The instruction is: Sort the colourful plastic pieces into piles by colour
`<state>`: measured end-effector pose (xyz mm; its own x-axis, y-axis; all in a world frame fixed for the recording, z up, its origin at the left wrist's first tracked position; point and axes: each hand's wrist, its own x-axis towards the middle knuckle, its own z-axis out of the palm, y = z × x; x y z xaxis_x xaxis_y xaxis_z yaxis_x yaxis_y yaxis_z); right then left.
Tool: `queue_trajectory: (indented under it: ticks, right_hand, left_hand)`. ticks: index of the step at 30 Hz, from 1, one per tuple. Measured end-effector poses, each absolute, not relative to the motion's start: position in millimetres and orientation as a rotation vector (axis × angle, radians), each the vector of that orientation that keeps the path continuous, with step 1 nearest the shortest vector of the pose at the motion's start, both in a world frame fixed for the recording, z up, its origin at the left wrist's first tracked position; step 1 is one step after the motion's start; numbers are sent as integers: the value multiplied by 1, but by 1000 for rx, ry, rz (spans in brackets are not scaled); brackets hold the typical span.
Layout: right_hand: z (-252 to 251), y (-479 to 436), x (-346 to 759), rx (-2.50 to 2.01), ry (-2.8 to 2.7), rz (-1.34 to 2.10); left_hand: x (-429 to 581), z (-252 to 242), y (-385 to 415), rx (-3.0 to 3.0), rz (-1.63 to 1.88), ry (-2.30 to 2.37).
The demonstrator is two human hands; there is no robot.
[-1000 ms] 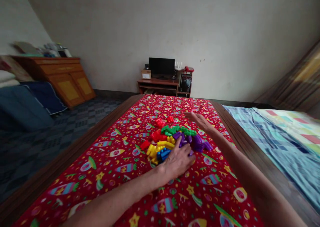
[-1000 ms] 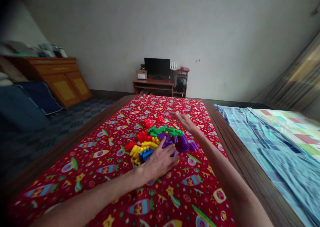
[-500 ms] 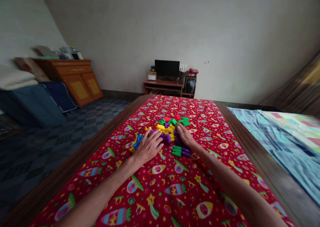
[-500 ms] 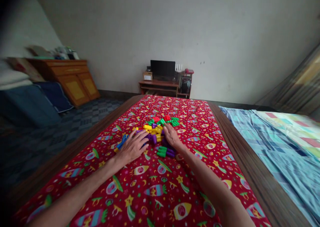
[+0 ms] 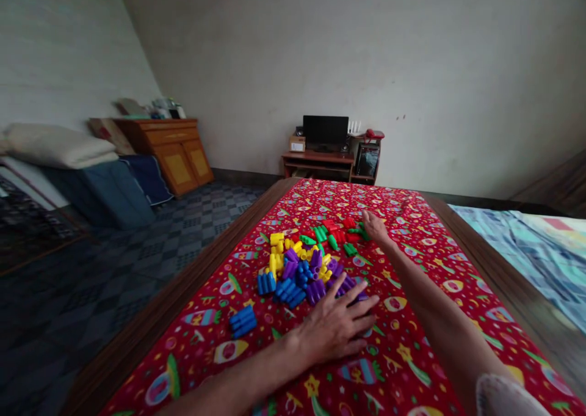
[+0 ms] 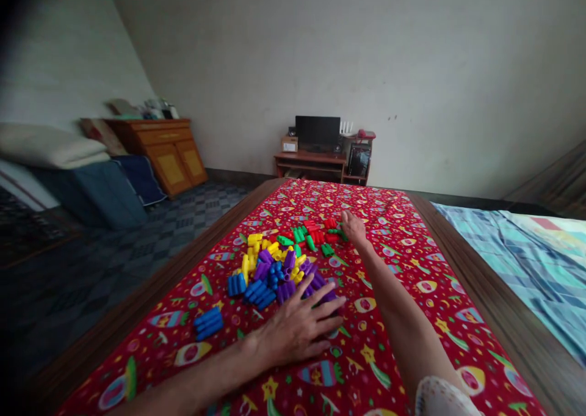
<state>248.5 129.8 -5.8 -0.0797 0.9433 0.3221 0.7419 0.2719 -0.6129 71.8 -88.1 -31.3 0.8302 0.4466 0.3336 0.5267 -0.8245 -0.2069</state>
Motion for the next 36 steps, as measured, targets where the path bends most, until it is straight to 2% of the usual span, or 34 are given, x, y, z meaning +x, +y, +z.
queue_trajectory:
  ticks: [4, 9, 13, 18, 23, 28, 31, 36]
  right_hand:
    - [-26, 136, 225, -1539, -1996, 453]
    - [-35, 128, 166, -1285, -2272, 571]
    - [-29, 102, 125, -1082, -2424, 646]
    - [-5, 60, 118, -601, -2502, 783]
    - [4, 31, 147, -644, -2552, 674]
    - [-14, -7, 126, -624, -2773, 352]
    - [-18, -16, 106, -709, -2837, 192]
    - [-21, 16, 110, -808, -2675, 186]
  left_hand:
    - [80, -35, -52, -2590, -359, -985]
    - [34, -30, -43, -2443, -317, -1238]
    - [-4, -19, -57, -2373, -379, -1390]
    - [-50, -11, -84, -2304, -507, -1529]
    - [-110, -27, -95, -2150, -700, -1815]
    - [-144, -39, -47, -2076, -856, -2172]
    - [-135, -35, -23, -2328, -841, -2101]
    - [-110, -31, -30, -2639, -937, -1845]
